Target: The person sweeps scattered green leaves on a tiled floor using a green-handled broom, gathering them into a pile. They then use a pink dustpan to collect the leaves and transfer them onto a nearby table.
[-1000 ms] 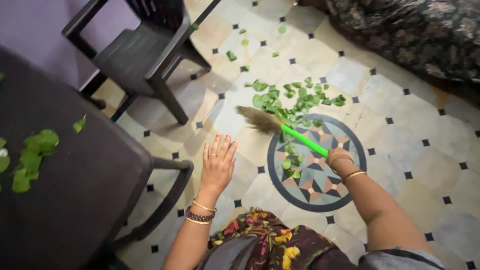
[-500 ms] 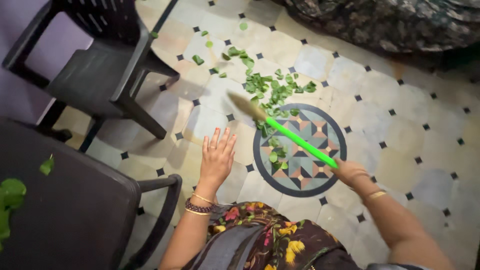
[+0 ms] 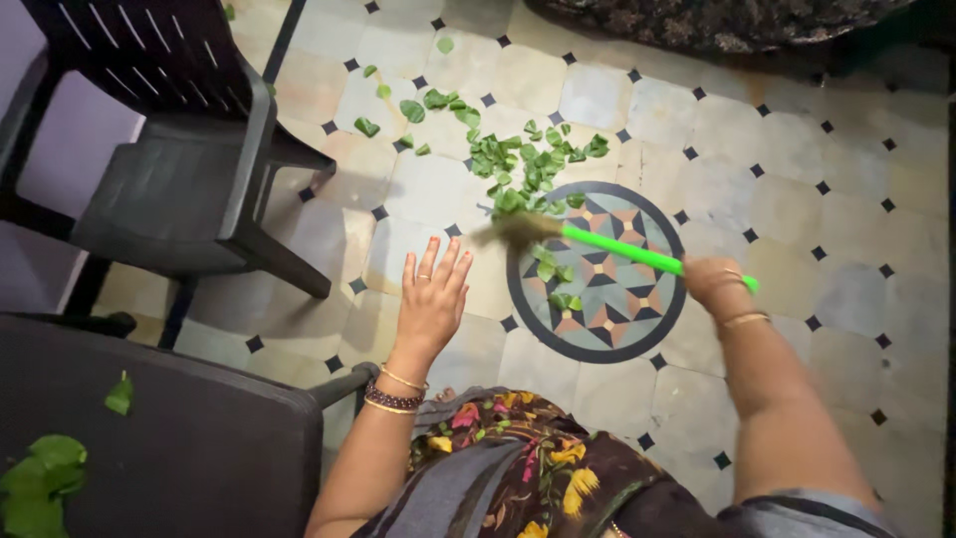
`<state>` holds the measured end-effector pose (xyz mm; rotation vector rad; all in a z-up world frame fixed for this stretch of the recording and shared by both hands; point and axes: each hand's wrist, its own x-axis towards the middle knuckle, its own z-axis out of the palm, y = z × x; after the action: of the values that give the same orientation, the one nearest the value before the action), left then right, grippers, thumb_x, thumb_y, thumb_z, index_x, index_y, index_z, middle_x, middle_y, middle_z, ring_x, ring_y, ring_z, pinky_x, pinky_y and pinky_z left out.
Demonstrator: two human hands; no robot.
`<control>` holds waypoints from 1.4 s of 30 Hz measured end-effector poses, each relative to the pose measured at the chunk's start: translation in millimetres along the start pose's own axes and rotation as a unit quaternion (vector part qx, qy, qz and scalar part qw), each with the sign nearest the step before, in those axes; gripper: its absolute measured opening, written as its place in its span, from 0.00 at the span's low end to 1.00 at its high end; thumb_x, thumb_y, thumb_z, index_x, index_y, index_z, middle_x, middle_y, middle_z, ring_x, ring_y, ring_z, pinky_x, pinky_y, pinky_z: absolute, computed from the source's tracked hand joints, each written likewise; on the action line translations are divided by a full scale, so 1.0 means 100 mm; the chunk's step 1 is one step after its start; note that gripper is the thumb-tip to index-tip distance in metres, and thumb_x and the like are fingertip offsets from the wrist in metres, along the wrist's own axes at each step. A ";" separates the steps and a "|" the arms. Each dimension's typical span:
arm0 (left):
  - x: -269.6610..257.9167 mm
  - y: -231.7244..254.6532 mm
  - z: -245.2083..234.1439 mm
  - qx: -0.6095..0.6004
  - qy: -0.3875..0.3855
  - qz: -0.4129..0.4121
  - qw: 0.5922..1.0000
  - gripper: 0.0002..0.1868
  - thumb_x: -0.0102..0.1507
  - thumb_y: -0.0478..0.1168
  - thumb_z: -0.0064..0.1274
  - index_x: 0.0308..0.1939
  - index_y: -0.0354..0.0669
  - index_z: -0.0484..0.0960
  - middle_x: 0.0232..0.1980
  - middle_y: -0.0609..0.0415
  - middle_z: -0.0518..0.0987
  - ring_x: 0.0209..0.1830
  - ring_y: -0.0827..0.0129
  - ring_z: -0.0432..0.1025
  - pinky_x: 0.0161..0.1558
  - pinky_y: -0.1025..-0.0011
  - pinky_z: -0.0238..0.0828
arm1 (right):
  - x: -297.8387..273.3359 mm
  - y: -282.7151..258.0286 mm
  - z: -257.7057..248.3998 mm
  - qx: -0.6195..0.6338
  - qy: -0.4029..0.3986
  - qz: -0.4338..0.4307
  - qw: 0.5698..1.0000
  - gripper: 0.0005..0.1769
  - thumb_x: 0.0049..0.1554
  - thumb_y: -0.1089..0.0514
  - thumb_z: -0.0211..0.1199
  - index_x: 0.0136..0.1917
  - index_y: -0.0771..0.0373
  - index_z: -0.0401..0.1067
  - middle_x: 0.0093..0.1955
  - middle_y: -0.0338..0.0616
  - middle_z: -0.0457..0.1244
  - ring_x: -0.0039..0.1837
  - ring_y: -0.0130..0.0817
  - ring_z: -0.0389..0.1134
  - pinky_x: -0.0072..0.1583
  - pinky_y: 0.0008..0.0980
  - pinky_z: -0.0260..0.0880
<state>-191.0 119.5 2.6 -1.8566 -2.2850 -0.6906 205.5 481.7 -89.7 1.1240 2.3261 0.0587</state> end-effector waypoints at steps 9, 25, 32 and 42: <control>-0.19 -0.32 -0.07 -0.022 -0.001 0.018 1.000 0.28 0.65 0.43 0.55 0.70 0.49 0.72 0.78 0.50 0.65 0.80 0.52 0.53 0.74 0.42 0.48 | -0.45 -0.84 -0.08 0.180 -0.050 0.177 0.966 0.30 0.60 0.36 0.57 0.73 0.43 0.65 0.62 0.54 0.69 0.63 0.56 0.69 0.60 0.55 0.70; 0.12 -0.32 0.23 -0.101 -0.025 0.104 0.989 0.29 0.65 0.42 0.56 0.71 0.50 0.72 0.78 0.51 0.64 0.81 0.52 0.52 0.75 0.42 0.47 | -2.38 -1.93 1.31 0.445 -0.364 0.216 0.789 0.12 0.52 0.56 0.73 0.36 0.68 0.78 0.32 0.45 0.70 0.32 0.34 0.71 0.37 0.35 0.72; -0.02 -0.41 0.11 -0.077 -0.029 0.094 0.992 0.28 0.65 0.41 0.55 0.71 0.50 0.72 0.78 0.51 0.64 0.81 0.52 0.53 0.75 0.42 0.47 | -1.01 -3.21 1.19 0.428 -0.261 0.074 0.862 0.14 0.52 0.54 0.73 0.41 0.67 0.77 0.34 0.46 0.70 0.32 0.35 0.71 0.38 0.36 0.72; -0.23 -0.53 -0.18 -0.039 -0.012 0.060 0.997 0.27 0.65 0.42 0.55 0.69 0.50 0.73 0.77 0.51 0.65 0.80 0.52 0.53 0.74 0.42 0.48 | 0.42 -3.14 -0.11 0.514 -0.116 0.052 0.848 0.21 0.52 0.48 0.73 0.50 0.67 0.76 0.38 0.47 0.70 0.34 0.35 0.72 0.40 0.37 0.74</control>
<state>-239.4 84.1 -4.5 -2.0278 -2.1690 -0.7539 -44.4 310.5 -183.4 1.5903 2.0233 -1.3491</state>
